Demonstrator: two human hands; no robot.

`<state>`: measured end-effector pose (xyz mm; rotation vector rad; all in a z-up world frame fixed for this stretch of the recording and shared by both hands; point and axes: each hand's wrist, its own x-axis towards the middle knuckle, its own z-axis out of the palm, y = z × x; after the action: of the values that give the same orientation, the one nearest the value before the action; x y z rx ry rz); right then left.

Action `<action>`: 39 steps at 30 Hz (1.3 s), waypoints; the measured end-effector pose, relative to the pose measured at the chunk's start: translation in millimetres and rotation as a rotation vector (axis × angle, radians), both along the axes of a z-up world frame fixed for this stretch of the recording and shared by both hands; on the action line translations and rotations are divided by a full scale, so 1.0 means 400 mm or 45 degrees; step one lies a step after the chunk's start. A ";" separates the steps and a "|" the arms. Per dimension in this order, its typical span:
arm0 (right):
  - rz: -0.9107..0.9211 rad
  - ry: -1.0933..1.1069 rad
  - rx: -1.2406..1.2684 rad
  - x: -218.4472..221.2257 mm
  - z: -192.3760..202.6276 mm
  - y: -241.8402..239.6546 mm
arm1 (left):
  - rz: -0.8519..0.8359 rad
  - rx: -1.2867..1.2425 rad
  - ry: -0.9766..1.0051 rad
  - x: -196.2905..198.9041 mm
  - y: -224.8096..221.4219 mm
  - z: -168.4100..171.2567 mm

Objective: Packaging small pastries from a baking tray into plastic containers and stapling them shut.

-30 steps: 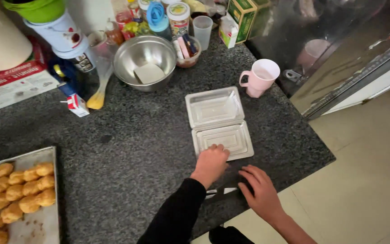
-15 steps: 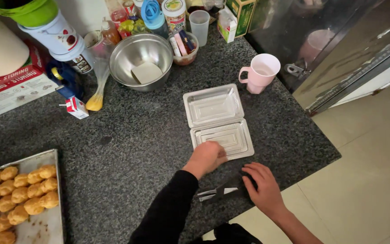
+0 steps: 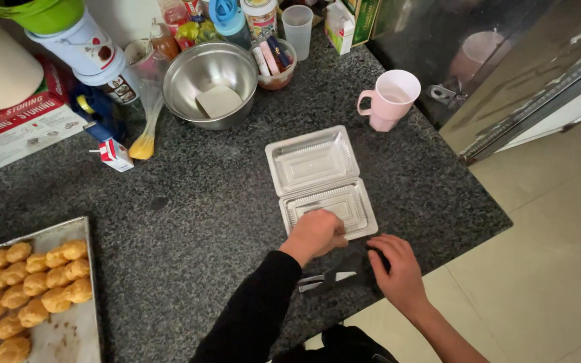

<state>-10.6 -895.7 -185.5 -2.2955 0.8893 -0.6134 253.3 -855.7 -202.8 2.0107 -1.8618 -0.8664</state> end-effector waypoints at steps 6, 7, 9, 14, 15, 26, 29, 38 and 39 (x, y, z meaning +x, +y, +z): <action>-0.017 -0.027 -0.088 -0.012 -0.010 -0.011 | 0.074 0.049 0.123 0.023 -0.003 0.041; -0.019 -0.027 -0.088 -0.013 -0.011 -0.012 | 0.073 0.049 0.123 0.025 -0.004 0.035; -0.024 -0.023 -0.096 -0.015 -0.013 -0.014 | 0.093 0.042 0.145 0.029 -0.007 0.024; -0.019 -0.058 -0.119 -0.011 0.015 -0.011 | 0.138 0.145 0.192 0.029 -0.003 0.101; -0.010 -0.076 -0.130 -0.009 0.023 -0.010 | 0.164 0.179 0.217 0.028 0.000 0.119; 0.186 -0.195 -0.371 0.047 0.096 0.009 | -0.118 -0.447 -0.331 -0.019 0.036 0.087; 0.305 -0.213 -0.457 0.101 0.103 0.013 | -0.093 -0.556 -0.358 -0.019 0.026 0.120; 0.315 0.382 -0.502 0.301 0.054 -0.006 | 0.106 -0.588 -0.554 0.047 -0.019 0.308; 0.256 0.406 -0.623 0.311 0.070 0.002 | 0.172 -0.619 -0.618 0.061 -0.024 0.333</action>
<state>113.9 -894.7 -157.3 -2.9425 0.6855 -0.4140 277.7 -865.3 -69.7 2.0976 -1.8881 0.1318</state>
